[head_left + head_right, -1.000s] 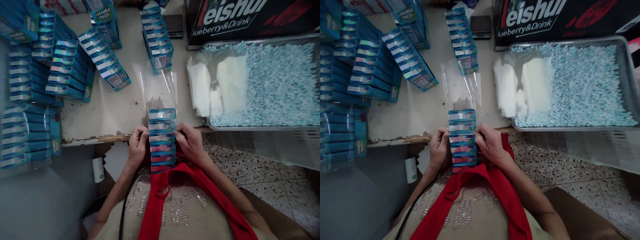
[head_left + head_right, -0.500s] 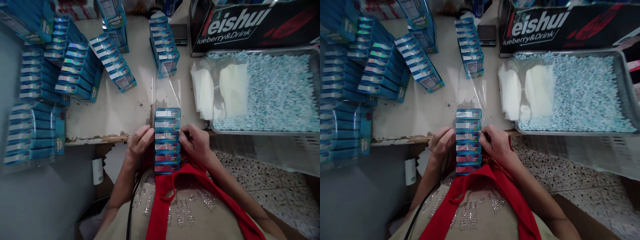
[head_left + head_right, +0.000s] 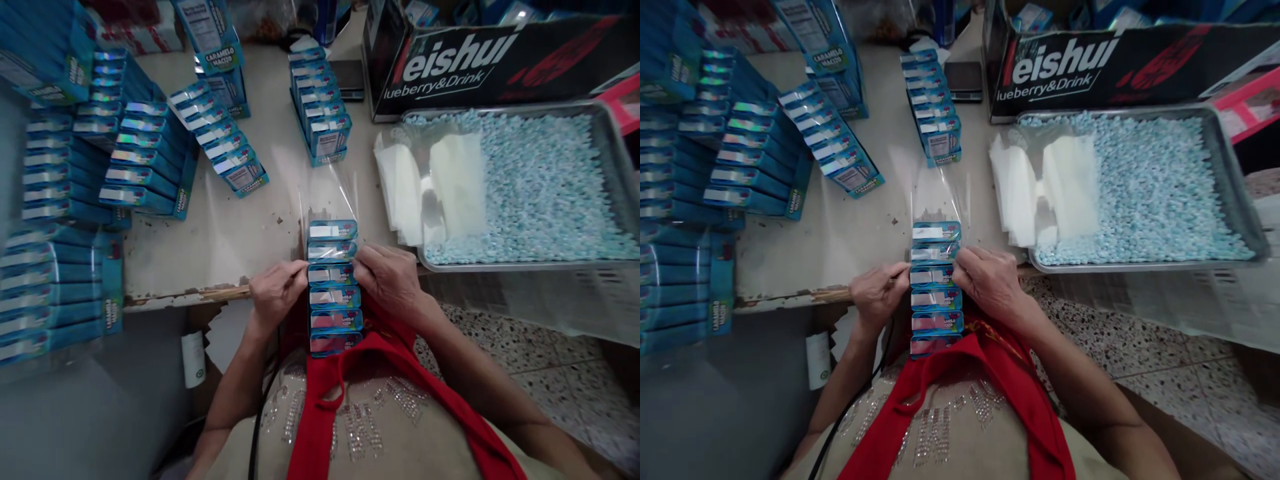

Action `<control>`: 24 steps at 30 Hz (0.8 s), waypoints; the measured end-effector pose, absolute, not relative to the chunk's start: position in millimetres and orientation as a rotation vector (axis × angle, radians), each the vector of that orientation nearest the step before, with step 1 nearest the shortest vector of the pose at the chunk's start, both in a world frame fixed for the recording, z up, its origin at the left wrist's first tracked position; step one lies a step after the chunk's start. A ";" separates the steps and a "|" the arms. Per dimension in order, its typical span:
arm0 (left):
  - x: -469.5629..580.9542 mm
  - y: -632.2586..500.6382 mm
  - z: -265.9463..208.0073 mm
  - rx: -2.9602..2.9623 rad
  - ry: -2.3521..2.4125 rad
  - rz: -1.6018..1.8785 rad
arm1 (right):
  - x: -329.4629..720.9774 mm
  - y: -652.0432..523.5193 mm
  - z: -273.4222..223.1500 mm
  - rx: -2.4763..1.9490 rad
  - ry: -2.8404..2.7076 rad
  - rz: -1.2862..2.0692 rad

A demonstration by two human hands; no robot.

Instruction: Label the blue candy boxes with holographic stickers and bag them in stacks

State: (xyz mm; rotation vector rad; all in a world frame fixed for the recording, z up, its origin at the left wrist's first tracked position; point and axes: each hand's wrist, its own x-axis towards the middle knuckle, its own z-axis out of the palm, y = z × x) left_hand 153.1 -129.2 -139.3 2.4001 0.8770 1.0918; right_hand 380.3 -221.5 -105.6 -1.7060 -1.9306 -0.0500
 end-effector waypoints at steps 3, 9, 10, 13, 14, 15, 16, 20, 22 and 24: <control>157.1 -131.9 -135.2 2.111 1.018 0.993 | 374.5 -215.2 -105.4 -1.676 -1.914 -0.153; 140.9 -144.0 -126.0 2.603 0.846 1.092 | 384.8 -234.7 -113.6 -1.440 -2.074 -0.282; 138.0 -147.0 -125.0 2.687 0.795 1.112 | 386.1 -241.1 -115.5 -1.429 -2.068 -0.240; 133.5 -155.0 -126.9 2.780 0.757 1.123 | 386.8 -256.9 -120.9 -1.407 -2.038 -0.207; 133.3 -156.8 -129.2 2.766 0.779 1.135 | 386.6 -259.8 -122.2 -1.410 -2.033 -0.217; 133.7 -158.1 -132.1 2.741 0.808 1.154 | 386.3 -261.4 -123.0 -1.416 -2.030 -0.228; 134.3 -158.6 -135.3 2.709 0.843 1.187 | 386.1 -261.6 -123.5 -1.428 -2.025 -0.230; 135.2 -156.7 -143.3 2.702 0.929 1.303 | 383.9 -253.5 -120.2 -1.465 -1.974 -0.181; 133.4 -157.2 -142.5 2.767 0.908 1.279 | 382.4 -249.2 -116.7 -1.450 -1.969 -0.188; 130.3 -161.4 -140.3 2.791 0.882 1.245 | 382.4 -248.7 -114.6 -1.408 -1.999 -0.223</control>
